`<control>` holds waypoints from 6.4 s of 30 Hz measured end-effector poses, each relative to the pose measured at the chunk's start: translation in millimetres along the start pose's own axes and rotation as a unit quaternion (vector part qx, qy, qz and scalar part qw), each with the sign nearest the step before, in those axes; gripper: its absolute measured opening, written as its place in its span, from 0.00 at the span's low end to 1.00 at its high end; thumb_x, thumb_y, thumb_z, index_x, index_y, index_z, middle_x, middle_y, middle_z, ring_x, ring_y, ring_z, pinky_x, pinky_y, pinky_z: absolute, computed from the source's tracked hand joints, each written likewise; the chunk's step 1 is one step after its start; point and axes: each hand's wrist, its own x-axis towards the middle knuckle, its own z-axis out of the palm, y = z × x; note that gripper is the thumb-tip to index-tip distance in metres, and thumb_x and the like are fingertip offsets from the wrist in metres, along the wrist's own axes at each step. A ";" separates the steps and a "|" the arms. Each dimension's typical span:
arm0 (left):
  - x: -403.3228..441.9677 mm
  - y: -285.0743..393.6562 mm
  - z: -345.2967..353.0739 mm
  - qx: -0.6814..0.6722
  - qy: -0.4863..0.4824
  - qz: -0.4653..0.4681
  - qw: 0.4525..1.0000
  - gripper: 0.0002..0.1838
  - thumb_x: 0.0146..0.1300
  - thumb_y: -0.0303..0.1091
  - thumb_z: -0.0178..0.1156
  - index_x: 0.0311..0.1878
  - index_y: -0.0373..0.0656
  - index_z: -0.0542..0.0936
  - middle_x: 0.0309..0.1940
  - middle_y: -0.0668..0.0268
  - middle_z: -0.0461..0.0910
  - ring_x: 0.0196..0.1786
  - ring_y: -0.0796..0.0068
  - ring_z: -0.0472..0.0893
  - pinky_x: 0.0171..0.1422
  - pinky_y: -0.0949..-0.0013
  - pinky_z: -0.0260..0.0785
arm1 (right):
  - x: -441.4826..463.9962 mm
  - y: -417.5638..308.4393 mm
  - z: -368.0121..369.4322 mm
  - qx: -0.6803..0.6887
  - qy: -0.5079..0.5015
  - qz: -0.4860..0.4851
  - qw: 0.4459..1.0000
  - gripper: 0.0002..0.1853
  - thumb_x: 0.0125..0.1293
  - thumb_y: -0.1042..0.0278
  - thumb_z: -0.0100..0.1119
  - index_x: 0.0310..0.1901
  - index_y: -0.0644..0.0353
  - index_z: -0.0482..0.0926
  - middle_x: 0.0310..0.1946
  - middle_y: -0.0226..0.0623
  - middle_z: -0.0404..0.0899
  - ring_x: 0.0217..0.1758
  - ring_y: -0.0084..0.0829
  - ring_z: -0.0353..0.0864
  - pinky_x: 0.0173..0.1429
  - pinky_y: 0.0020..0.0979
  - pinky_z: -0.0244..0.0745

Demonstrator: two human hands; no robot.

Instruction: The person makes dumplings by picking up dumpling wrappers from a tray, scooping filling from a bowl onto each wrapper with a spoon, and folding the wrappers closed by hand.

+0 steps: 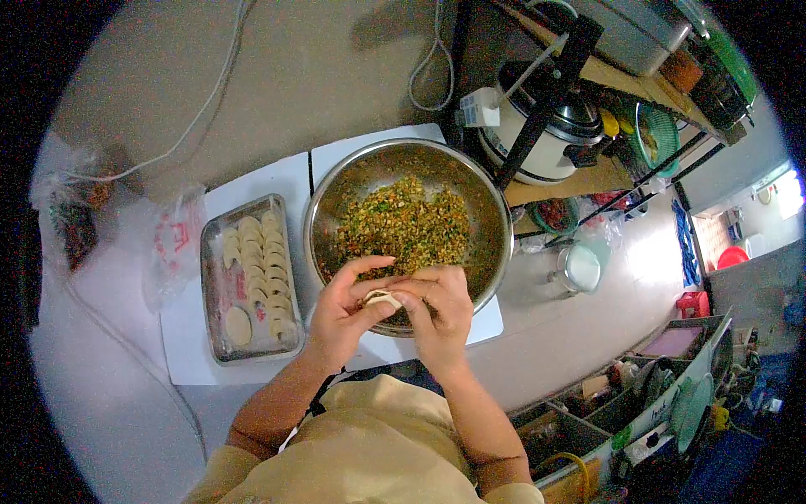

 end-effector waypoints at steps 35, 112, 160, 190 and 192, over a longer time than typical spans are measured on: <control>24.2 -8.2 -8.9 0.183 -0.017 -0.032 0.982 0.29 0.55 0.25 0.64 0.62 0.39 0.67 0.55 0.59 0.75 0.56 0.71 0.75 0.56 0.70 0.70 | 5.5 18.3 -0.4 -0.129 -0.025 -0.098 0.986 0.05 0.53 0.74 0.62 0.33 0.62 0.82 0.32 0.35 0.79 0.38 0.34 0.73 0.47 0.32 0.64; 1.5 -18.8 -6.1 0.106 -0.041 -0.042 0.993 0.10 0.64 0.30 0.58 0.45 0.35 0.79 0.32 0.73 0.79 0.34 0.88 0.73 0.37 0.79 0.67 | 13.3 0.0 -10.0 0.010 -0.075 -0.019 0.997 0.04 0.52 0.72 0.62 0.30 0.60 0.82 0.32 0.35 0.81 0.39 0.35 0.77 0.49 0.33 0.65; -14.6 -2.5 -17.5 0.014 -0.048 -0.079 0.996 0.11 0.62 0.28 0.60 0.46 0.34 0.78 0.36 0.66 0.81 0.41 0.80 0.79 0.47 0.74 0.72 | -3.6 -20.0 12.5 0.164 -0.095 0.186 0.964 0.07 0.61 0.73 0.57 0.36 0.65 0.83 0.42 0.40 0.82 0.43 0.29 0.79 0.49 0.28 0.70; -56.6 7.2 -68.7 -0.122 0.045 -0.036 0.991 0.13 0.65 0.33 0.56 0.49 0.37 0.72 0.34 0.65 0.79 0.33 0.78 0.78 0.37 0.73 0.71 | -24.9 -45.9 47.1 0.074 -0.187 0.168 0.965 0.11 0.65 0.70 0.53 0.26 0.65 0.72 0.22 0.40 0.69 0.27 0.36 0.68 0.33 0.33 0.63; -59.3 9.1 -71.3 -0.136 0.057 -0.033 0.988 0.13 0.65 0.33 0.56 0.49 0.38 0.71 0.33 0.65 0.79 0.33 0.78 0.78 0.38 0.73 0.70 | -28.0 -43.5 54.1 0.074 -0.199 0.095 0.973 0.11 0.66 0.70 0.52 0.27 0.66 0.73 0.21 0.39 0.69 0.25 0.34 0.68 0.32 0.31 0.64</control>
